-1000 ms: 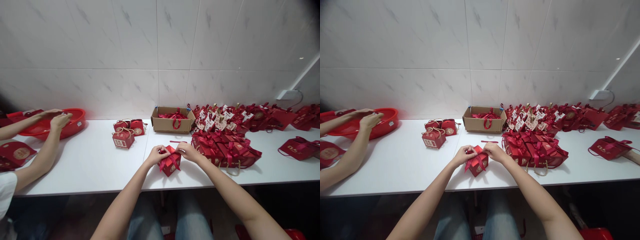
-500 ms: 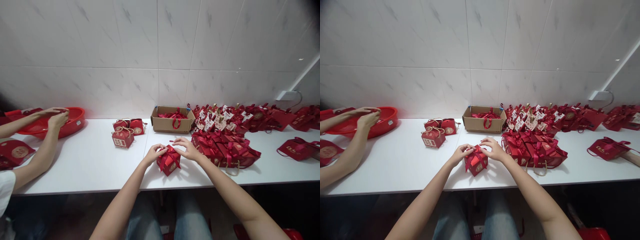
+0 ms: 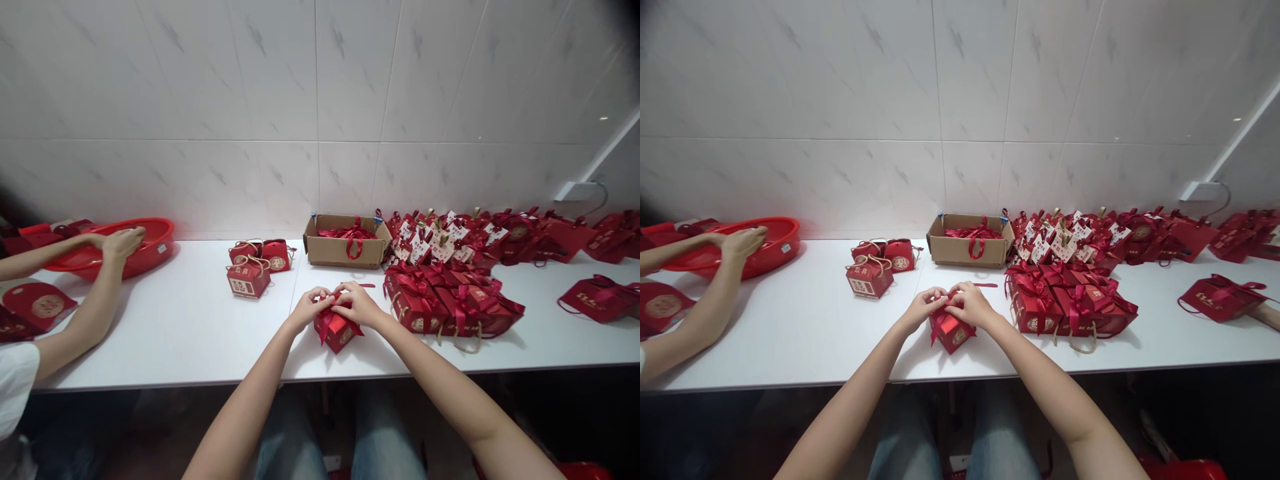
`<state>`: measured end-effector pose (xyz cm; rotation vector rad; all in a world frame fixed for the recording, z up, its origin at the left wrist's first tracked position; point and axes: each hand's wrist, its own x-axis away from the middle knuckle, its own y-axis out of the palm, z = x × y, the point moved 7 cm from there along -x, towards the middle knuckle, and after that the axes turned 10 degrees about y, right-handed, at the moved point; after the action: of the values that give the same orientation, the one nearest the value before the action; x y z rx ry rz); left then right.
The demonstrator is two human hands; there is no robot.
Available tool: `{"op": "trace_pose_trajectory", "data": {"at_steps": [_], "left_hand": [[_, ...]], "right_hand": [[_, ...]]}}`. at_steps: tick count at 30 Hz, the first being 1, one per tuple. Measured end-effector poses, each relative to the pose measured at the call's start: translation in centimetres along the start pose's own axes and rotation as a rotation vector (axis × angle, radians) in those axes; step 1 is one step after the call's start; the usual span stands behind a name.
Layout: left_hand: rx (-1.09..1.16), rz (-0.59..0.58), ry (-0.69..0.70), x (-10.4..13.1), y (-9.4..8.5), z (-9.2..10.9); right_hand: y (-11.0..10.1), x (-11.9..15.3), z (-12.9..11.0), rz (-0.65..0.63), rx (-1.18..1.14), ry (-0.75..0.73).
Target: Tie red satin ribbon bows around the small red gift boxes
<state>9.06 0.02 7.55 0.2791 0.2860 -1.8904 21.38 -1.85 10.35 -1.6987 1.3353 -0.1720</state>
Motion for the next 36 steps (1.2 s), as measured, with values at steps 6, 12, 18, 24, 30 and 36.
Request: {"op": "trace_pose_trajectory", "data": {"at_steps": [6, 12, 18, 24, 30, 36], "left_hand": [[-0.1, 0.14, 0.045, -0.1, -0.7, -0.8], [-0.148, 0.136, 0.067, -0.3, -0.7, -1.3], [-0.133, 0.174, 0.04, -0.5, -0.9, -1.8], [0.042, 0.052, -0.067, 0.3, 0.4, -1.8], [-0.077, 0.252, -0.071, 3.4, -3.1, -2.4], [-0.864, 0.194, 0.033, 8.3, -5.2, -3.9]], "right_hand": [[-0.2, 0.4, -0.5, 0.018, 0.014, -0.016], [-0.1, 0.5, -0.3, 0.039, 0.004, 0.009], [-0.1, 0.6, -0.4, 0.068, 0.017, -0.001], [-1.0, 0.8, 1.4, 0.076, -0.105, 0.073], [0.0, 4.2, 4.6, -0.17, -0.57, 0.31], [2.6, 8.0, 6.5, -0.263, -0.608, 0.429]]}}
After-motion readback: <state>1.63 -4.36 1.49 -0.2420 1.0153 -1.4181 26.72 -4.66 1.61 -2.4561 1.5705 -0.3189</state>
